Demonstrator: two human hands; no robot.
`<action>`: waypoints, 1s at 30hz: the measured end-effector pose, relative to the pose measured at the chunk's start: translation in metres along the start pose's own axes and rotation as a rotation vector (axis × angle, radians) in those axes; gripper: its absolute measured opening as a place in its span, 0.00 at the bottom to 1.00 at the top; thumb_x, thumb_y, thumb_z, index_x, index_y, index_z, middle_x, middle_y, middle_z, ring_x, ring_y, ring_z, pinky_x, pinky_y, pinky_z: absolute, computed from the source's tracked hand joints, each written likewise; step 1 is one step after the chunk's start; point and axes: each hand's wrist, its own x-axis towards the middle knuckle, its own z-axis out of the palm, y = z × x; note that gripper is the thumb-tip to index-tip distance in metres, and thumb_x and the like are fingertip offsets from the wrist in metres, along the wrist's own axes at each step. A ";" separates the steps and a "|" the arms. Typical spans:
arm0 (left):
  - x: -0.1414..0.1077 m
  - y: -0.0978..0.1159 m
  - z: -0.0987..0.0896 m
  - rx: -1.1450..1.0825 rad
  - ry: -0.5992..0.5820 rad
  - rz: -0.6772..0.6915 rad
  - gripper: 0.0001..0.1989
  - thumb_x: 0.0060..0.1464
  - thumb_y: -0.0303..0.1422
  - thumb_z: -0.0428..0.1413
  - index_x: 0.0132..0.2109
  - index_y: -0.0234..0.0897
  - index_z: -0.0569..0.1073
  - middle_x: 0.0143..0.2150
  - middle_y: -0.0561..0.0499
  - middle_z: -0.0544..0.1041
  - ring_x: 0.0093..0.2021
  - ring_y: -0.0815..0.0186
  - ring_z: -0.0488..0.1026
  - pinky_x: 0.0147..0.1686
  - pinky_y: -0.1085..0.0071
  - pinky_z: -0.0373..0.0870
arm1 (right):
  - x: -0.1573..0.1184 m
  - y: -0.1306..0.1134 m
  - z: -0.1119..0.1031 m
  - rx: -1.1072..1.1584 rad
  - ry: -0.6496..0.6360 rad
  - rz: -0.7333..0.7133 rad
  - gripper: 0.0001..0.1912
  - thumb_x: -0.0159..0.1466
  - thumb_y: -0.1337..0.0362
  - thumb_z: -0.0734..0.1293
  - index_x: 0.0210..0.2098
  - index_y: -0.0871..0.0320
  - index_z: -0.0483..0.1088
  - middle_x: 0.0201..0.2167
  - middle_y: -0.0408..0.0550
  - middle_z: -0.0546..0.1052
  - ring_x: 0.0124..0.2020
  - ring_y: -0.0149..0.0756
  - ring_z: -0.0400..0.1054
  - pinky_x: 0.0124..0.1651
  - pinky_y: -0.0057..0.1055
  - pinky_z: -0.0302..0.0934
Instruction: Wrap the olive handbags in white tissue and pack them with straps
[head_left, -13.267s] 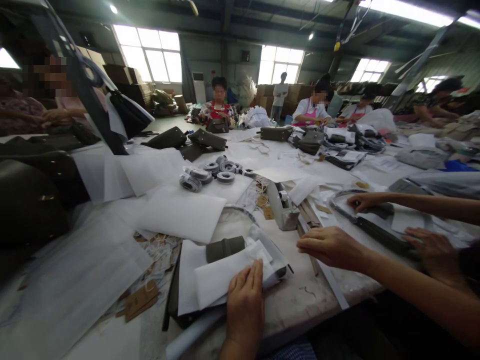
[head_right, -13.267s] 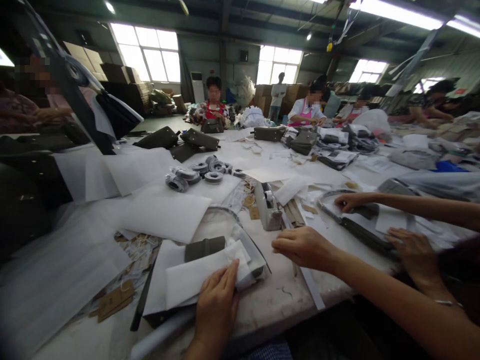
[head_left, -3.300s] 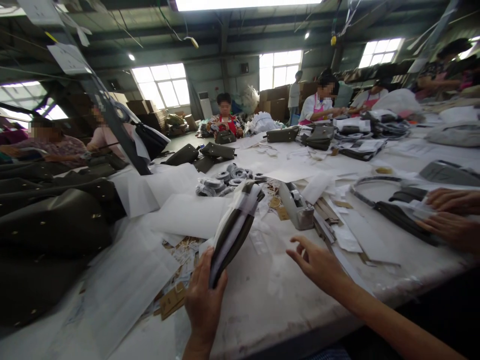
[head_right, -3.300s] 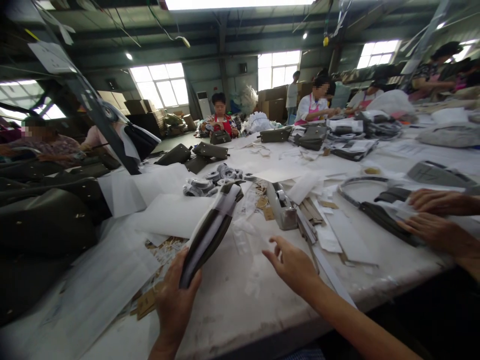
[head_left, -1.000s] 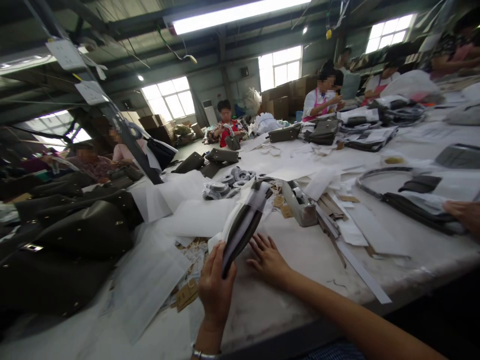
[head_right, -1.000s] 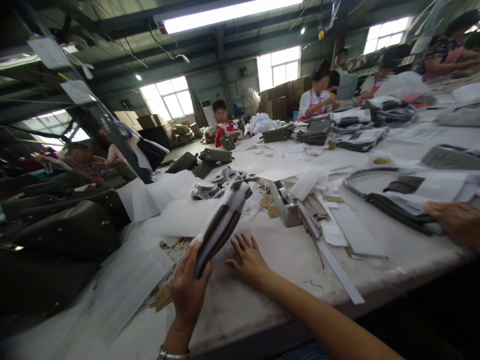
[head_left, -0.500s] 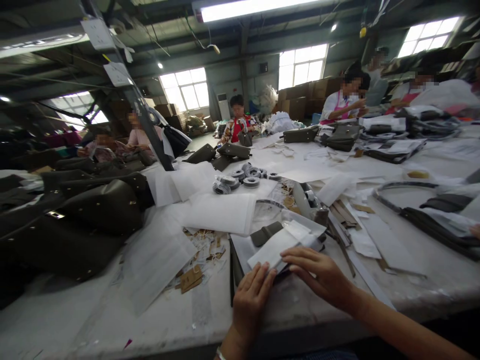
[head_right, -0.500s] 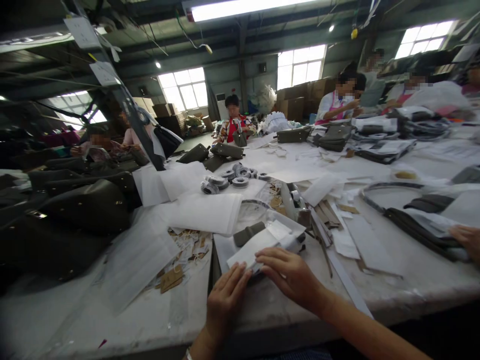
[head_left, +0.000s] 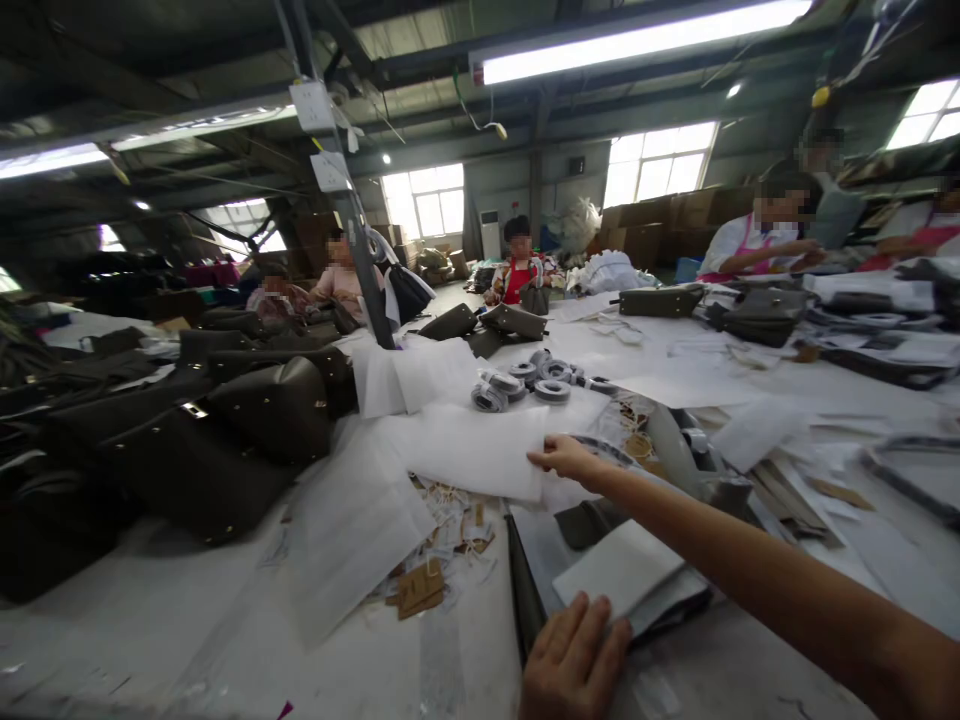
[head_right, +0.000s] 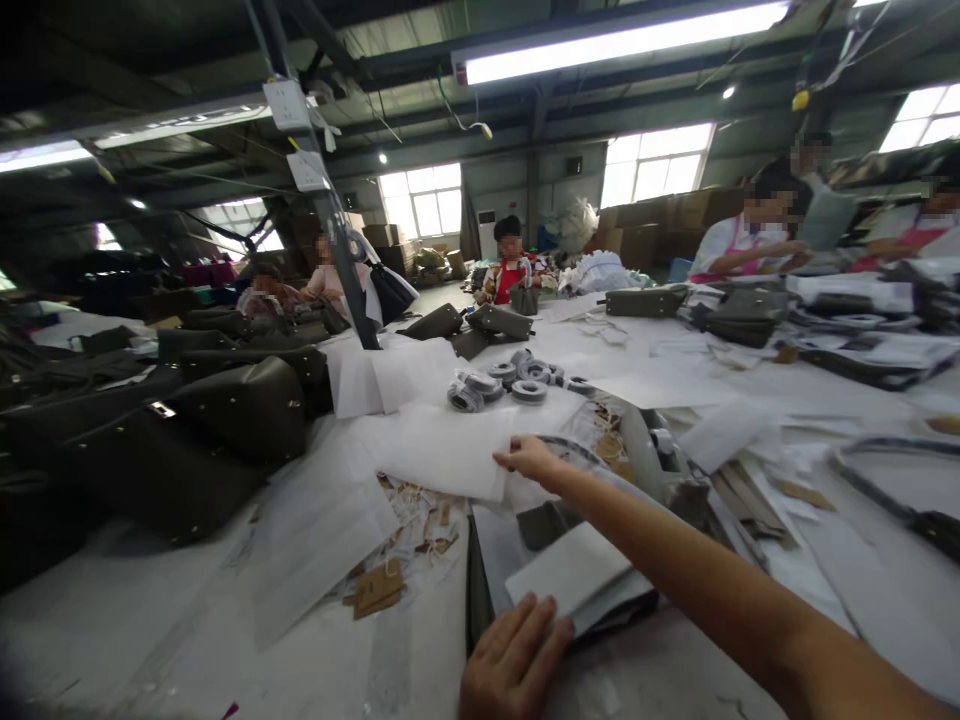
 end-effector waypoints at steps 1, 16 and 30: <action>-0.001 0.000 0.003 0.001 0.027 0.005 0.12 0.65 0.30 0.52 0.48 0.46 0.79 0.47 0.57 0.82 0.46 0.67 0.80 0.40 0.74 0.78 | 0.011 -0.007 -0.001 -0.011 0.010 -0.039 0.12 0.64 0.57 0.67 0.33 0.61 0.72 0.27 0.46 0.77 0.26 0.32 0.69 0.28 0.26 0.60; -0.001 0.006 0.012 -0.039 0.111 -0.157 0.11 0.65 0.32 0.53 0.42 0.49 0.81 0.46 0.61 0.82 0.43 0.68 0.81 0.37 0.75 0.78 | 0.045 0.004 -0.004 -0.192 0.110 -0.094 0.12 0.67 0.57 0.63 0.36 0.58 0.74 0.31 0.48 0.80 0.29 0.34 0.72 0.35 0.29 0.63; 0.007 -0.005 -0.011 -0.162 -0.373 -0.065 0.19 0.66 0.26 0.48 0.62 0.41 0.69 0.60 0.50 0.74 0.59 0.60 0.72 0.52 0.65 0.77 | -0.198 0.038 -0.039 -0.071 -0.252 -0.366 0.14 0.65 0.50 0.69 0.39 0.54 0.77 0.34 0.48 0.80 0.35 0.37 0.73 0.41 0.30 0.66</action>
